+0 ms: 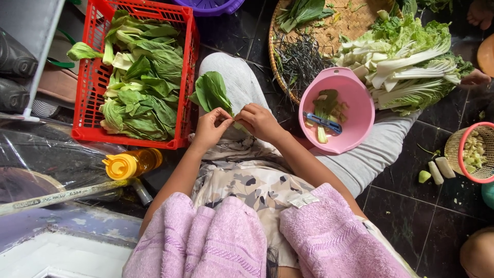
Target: A person sits on the floor sorting and trimming leafy green vegetables with a small knife, placing the prepared pieces into a bowl.
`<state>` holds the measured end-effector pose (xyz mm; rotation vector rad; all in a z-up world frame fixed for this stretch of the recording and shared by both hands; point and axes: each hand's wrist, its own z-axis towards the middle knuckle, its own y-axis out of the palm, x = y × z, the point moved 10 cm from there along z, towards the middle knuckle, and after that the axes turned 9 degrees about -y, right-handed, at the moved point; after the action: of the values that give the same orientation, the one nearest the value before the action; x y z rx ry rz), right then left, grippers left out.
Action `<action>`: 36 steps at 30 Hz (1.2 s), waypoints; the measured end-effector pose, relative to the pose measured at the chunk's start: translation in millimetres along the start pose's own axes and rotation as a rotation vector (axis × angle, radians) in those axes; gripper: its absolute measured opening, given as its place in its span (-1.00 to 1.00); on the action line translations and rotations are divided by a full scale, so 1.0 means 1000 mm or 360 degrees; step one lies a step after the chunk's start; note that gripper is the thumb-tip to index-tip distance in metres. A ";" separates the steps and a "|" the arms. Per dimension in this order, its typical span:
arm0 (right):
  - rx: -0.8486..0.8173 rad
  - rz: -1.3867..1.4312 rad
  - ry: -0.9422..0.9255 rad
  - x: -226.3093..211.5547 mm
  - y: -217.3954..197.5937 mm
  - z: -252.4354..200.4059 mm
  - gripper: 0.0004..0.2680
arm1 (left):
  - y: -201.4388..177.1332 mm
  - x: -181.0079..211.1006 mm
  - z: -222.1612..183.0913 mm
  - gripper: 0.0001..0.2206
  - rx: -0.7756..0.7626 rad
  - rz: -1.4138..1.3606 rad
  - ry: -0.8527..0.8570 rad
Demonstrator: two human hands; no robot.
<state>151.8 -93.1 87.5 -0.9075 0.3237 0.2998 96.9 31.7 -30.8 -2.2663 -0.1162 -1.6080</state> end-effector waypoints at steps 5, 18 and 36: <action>-0.0096 -0.0176 -0.0107 -0.013 -0.003 0.014 -0.91 | -0.006 0.038 -0.028 -0.86 0.0332 0.0663 0.0421; 0.0137 0.0552 0.0325 0.024 0.025 -0.008 -0.94 | -0.011 0.070 -0.057 -0.82 0.0696 0.0760 0.0999; 0.0284 0.0315 0.0338 0.010 0.032 -0.010 -0.92 | -0.033 0.043 -0.053 -0.89 0.0731 0.0121 0.0388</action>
<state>146.9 -81.0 55.0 -0.7331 0.6294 0.3514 55.9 38.7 31.9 -1.7007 -0.2986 -1.6075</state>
